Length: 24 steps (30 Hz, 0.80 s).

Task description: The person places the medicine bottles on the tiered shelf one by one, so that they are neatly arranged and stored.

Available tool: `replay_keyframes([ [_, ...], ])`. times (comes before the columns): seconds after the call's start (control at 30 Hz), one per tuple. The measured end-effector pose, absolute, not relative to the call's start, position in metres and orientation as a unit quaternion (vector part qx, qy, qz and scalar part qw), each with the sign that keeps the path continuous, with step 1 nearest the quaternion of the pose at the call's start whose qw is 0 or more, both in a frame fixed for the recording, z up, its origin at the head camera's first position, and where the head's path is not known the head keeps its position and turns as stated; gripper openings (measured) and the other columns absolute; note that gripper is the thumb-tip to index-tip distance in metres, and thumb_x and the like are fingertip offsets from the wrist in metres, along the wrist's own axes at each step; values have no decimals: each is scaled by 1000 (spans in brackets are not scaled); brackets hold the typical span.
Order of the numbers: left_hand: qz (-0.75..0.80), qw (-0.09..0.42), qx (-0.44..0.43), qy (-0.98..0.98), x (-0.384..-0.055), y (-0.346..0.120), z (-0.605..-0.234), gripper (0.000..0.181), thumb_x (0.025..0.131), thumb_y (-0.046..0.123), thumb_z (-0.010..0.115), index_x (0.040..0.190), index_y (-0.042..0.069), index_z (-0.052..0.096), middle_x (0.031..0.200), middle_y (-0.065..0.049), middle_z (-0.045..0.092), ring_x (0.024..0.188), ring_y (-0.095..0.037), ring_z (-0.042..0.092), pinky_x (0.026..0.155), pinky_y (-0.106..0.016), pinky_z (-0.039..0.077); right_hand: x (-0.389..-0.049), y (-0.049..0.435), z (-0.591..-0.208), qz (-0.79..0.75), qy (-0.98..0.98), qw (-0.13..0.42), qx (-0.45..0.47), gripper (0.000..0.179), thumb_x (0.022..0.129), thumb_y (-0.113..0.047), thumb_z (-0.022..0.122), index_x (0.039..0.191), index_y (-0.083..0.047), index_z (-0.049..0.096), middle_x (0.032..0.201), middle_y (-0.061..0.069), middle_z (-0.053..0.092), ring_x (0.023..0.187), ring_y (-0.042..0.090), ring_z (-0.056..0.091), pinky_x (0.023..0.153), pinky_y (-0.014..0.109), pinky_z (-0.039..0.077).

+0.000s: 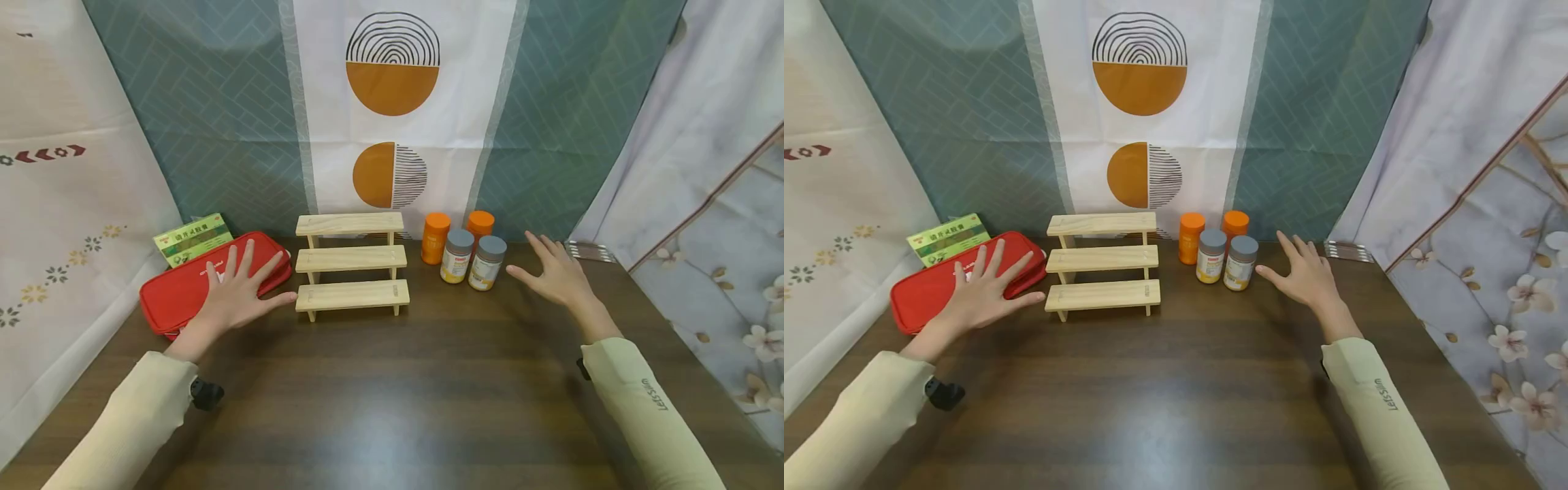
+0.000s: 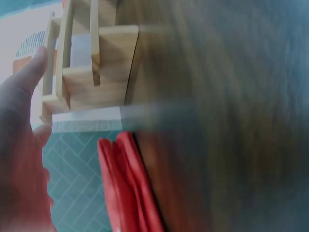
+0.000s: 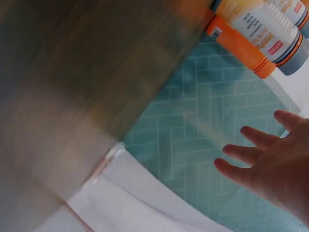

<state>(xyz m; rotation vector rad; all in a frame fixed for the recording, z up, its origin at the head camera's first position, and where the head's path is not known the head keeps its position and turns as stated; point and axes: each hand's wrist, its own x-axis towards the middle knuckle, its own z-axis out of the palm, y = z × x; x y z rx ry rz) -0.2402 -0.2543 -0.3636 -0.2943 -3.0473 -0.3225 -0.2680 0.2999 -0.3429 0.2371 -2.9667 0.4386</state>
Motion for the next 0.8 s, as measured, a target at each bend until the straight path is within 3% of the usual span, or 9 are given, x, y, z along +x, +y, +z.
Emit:
replay_keyframes([
  [0.1,-128,24,-98,-987,-242,-247,-370,94,85,73,49,158,23,17,162,-26,-4,146,-54,-5,104,-79,-6,-273,295,-348,175,-978,71,93,90,92,-59,54,157,-11,16,157,28,23,142,52,23,107,71,22],
  [0.47,-256,33,-114,-959,-240,-231,-390,102,84,62,60,158,14,9,161,-29,-6,147,-52,-13,105,-76,-12,-292,268,-357,281,-952,49,116,84,93,-41,62,156,-6,18,156,28,27,144,49,23,114,62,21],
  [0.67,-332,50,-143,-931,-244,-222,-399,103,81,47,72,157,9,14,161,-28,2,147,-54,-5,110,-74,2,-298,259,-361,318,-942,52,97,78,95,-38,61,155,-4,23,156,28,29,142,48,29,113,61,26],
  [0.8,-390,48,-151,-907,-249,-216,-409,109,79,39,78,158,9,9,163,-21,8,149,-46,8,112,-70,16,-299,254,-364,379,-921,53,73,75,96,-34,60,154,-3,25,153,28,34,138,46,37,109,59,33],
])
